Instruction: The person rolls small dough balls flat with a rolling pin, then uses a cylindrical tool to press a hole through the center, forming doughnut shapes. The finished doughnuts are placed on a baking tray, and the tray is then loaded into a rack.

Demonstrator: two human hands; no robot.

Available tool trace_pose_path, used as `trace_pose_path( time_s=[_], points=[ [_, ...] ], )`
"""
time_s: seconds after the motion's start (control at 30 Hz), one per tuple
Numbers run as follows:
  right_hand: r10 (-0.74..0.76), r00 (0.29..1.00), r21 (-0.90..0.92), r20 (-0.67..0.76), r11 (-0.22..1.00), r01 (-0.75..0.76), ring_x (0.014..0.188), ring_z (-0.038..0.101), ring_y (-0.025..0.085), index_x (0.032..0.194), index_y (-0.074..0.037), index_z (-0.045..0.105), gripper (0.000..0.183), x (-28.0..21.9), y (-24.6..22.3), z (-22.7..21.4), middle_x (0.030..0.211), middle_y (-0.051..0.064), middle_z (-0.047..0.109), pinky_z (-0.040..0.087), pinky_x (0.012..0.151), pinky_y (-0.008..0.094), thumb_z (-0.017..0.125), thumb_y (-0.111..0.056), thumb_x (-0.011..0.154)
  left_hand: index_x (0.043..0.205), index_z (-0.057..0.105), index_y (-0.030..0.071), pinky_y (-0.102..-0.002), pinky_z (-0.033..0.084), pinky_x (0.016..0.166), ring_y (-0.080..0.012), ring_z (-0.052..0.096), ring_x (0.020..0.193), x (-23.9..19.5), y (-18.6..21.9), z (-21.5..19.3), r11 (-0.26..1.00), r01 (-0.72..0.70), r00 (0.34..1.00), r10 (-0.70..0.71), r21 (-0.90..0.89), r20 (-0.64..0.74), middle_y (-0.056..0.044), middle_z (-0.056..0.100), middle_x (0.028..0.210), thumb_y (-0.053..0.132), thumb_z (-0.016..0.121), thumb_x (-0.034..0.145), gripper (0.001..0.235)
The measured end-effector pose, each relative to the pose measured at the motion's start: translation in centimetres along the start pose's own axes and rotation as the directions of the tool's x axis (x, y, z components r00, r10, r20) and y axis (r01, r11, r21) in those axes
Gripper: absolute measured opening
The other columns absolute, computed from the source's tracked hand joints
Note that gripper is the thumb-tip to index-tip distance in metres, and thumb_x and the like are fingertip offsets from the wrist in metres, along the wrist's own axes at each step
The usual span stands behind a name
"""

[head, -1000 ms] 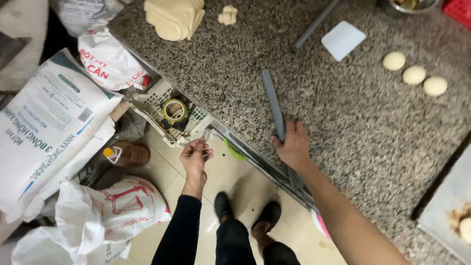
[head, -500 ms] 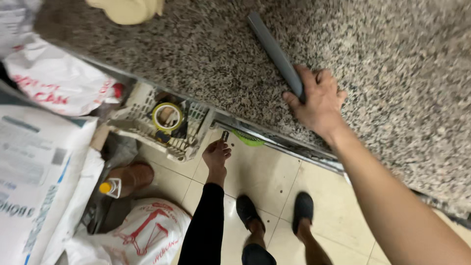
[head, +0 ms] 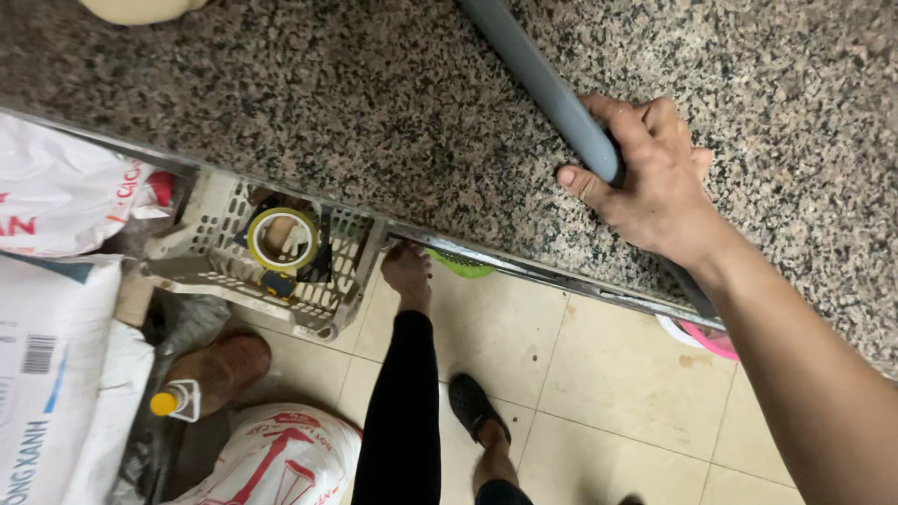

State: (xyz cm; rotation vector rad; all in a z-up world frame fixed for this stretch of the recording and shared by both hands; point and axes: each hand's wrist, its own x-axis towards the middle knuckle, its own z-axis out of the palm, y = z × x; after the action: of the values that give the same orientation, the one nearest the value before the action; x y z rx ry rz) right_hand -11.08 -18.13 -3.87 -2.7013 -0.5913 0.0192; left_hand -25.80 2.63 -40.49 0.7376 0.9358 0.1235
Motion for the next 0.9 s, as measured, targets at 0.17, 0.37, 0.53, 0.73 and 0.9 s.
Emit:
trace_pose_path(
  time_s=[0.17,0.37,0.53,0.73,0.9],
  points=[
    [0.025,0.999,-0.007,-0.032,1.000,-0.026,0.109,0.043,0.030,0.147,-0.021,0.060,0.072,0.4,-0.3,0.1,0.110,0.014,0.048,0.028,0.088,0.045,0.079,-0.053,0.085,0.111,0.067,-0.003,-0.027,0.050,0.057,-0.0137,0.059,0.067,-0.2,0.3,-0.4,0.991,-0.131,0.989,0.133,-0.034,0.067,-0.009,0.069,0.086,0.012,0.058,0.104,0.020],
    [0.006,1.000,0.074,-0.030,0.997,-0.004,0.108,0.053,0.039,0.149,-0.013,0.055,0.078,0.8,0.3,0.3,0.112,0.024,0.060,0.041,0.094,0.052,0.074,-0.056,0.087,0.118,0.068,-0.006,-0.028,0.054,0.063,-0.0111,0.062,0.073,-13.5,8.7,2.0,0.925,-0.355,0.929,0.333,0.136,0.162,-0.006,0.070,0.091,0.013,0.056,0.103,0.026],
    [0.389,0.842,0.408,0.373,0.747,-0.525,0.129,0.062,0.034,0.147,-0.007,0.053,0.075,-0.5,-0.3,-1.0,0.138,0.024,0.066,0.046,0.110,0.042,0.058,-0.060,0.094,0.134,0.064,0.002,-0.028,0.055,0.070,-0.0112,0.063,0.079,-24.6,17.5,8.9,0.632,-0.657,0.739,0.434,0.411,0.514,-0.005,0.069,0.093,0.021,0.058,0.106,0.034],
    [0.377,0.697,0.685,0.610,0.190,-0.703,0.141,0.046,0.036,0.164,-0.022,0.020,0.080,-2.7,-6.6,-5.4,0.156,0.015,0.045,0.044,0.109,0.058,0.046,-0.055,0.096,0.154,0.033,0.006,-0.031,0.050,0.081,-0.0146,0.063,0.099,-30.3,20.8,18.4,0.359,-0.712,0.696,0.252,0.603,0.672,-0.007,0.068,0.116,0.022,0.069,0.101,0.066],
    [0.083,0.880,0.754,0.468,0.481,-0.447,0.129,0.056,0.026,0.155,-0.007,0.036,0.067,0.0,-6.7,-8.4,0.143,0.013,0.059,0.043,0.108,0.042,0.048,-0.051,0.106,0.153,0.042,0.013,-0.040,0.057,0.080,-0.0256,0.069,0.096,-30.7,21.4,22.0,0.428,-0.735,0.675,0.388,0.525,0.628,-0.011,0.069,0.113,0.005,0.051,0.089,0.064]
  ],
)
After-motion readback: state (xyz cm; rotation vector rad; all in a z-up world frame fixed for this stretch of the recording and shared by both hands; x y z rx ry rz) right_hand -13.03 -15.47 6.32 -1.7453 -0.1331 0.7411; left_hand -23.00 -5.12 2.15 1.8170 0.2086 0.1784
